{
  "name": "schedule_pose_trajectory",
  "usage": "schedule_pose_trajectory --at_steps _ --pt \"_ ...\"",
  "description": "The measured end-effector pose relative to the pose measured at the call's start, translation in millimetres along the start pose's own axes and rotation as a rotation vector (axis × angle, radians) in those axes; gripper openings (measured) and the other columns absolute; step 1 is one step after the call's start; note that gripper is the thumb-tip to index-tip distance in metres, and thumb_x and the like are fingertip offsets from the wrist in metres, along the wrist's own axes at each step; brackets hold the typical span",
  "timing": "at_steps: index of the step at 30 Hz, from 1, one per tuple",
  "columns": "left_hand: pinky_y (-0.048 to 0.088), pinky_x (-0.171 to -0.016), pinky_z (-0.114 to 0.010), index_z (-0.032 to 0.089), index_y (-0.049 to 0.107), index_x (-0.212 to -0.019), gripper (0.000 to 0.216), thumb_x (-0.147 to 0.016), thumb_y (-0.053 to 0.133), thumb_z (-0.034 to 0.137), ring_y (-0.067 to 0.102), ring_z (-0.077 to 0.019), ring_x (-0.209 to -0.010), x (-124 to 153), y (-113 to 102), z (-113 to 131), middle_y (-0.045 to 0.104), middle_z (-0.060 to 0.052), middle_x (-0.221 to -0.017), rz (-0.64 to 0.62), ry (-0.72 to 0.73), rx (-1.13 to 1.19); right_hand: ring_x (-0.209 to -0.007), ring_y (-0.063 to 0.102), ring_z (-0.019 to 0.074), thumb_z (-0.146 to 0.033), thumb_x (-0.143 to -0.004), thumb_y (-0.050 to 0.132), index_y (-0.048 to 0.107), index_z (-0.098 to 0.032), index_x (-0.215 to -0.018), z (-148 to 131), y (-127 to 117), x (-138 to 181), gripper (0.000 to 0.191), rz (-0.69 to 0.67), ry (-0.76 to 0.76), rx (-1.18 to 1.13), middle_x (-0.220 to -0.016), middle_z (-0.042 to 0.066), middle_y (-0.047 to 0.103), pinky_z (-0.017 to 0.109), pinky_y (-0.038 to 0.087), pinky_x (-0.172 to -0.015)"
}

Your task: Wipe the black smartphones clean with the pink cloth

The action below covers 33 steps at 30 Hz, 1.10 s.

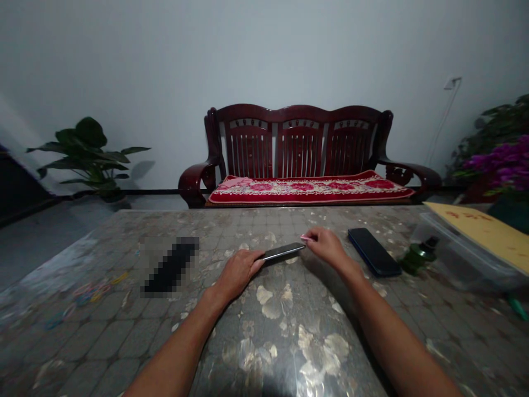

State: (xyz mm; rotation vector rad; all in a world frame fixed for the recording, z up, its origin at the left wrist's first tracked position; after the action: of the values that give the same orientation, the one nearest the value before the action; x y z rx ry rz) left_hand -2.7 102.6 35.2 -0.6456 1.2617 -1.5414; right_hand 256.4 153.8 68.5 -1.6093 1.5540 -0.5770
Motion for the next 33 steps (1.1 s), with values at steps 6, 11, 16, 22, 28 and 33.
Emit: schedule_pose_trajectory --at_steps 6,11,16,22,28,33 --pt "0.048 -0.099 -0.036 0.022 0.066 -0.126 0.031 -0.098 0.056 0.029 0.064 -0.0258 -0.112 2.9 3.6 1.2 0.072 -0.007 -0.122 0.023 0.054 -0.004 -0.040 0.045 0.0096 -0.033 -0.074 0.073 0.065 -0.016 -0.067 35.2 28.4 -0.6 0.019 -0.123 0.349 -0.518 -0.046 -0.003 0.055 0.018 0.029 -0.039" --pt "0.047 -0.101 -0.037 0.020 0.063 -0.125 0.033 -0.093 0.063 0.028 0.062 -0.0273 -0.115 5.3 5.6 2.3 0.070 -0.009 -0.124 0.014 0.078 0.000 -0.041 0.050 0.0105 -0.018 -0.066 0.070 0.063 -0.016 -0.069 35.3 33.7 1.9 0.008 -0.203 0.430 -0.631 -0.050 -0.001 0.060 0.018 0.034 -0.039" --pt "0.048 -0.098 -0.039 0.020 0.062 -0.123 0.036 -0.089 0.067 0.030 0.062 -0.0286 -0.112 5.8 5.7 2.1 0.069 -0.010 -0.119 0.020 0.070 0.016 -0.042 0.051 0.0123 -0.018 -0.068 0.066 0.064 -0.016 -0.071 35.8 36.4 0.8 0.004 -0.196 0.443 -0.577 -0.051 0.000 0.060 0.021 0.036 -0.042" --pt "0.048 -0.097 -0.040 0.021 0.058 -0.125 0.047 -0.082 0.073 0.031 0.061 -0.0295 -0.112 5.6 5.0 2.0 0.068 -0.010 -0.119 0.023 0.074 0.043 -0.058 0.058 0.0155 -0.034 -0.080 0.067 0.070 -0.018 -0.069 43.8 25.5 -5.5 0.020 -0.022 0.310 -0.275 -0.063 0.003 0.067 0.023 0.034 -0.052" --pt "0.049 -0.097 -0.040 0.021 0.057 -0.126 0.059 -0.071 0.078 0.031 0.062 -0.0314 -0.111 3.5 1.7 0.7 0.068 -0.010 -0.118 0.059 0.001 0.110 -0.079 0.067 0.0204 -0.041 -0.090 0.062 0.076 -0.020 -0.090 41.1 18.7 -1.3 0.025 -0.015 0.162 0.090 -0.086 0.006 0.076 0.026 0.039 -0.064" --pt "0.049 -0.098 -0.043 0.019 0.055 -0.127 0.067 -0.065 0.079 0.031 0.062 -0.0331 -0.112 4.5 -1.5 3.9 0.066 -0.012 -0.119 0.065 -0.028 0.113 -0.103 0.065 0.0253 -0.037 -0.090 0.062 0.073 -0.018 -0.114 26.3 11.6 4.3 0.033 0.066 0.093 0.201 -0.112 0.011 0.071 0.030 0.046 -0.083"
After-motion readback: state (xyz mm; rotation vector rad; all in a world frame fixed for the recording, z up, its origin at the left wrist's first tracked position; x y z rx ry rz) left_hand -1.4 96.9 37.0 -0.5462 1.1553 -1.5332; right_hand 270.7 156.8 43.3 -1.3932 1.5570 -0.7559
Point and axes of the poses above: each hand's wrist, its own x-axis away from the middle knuckle, its own y-axis out of the palm, z = x × y, the point moved 4 cm from there along -x, towards the middle knuckle
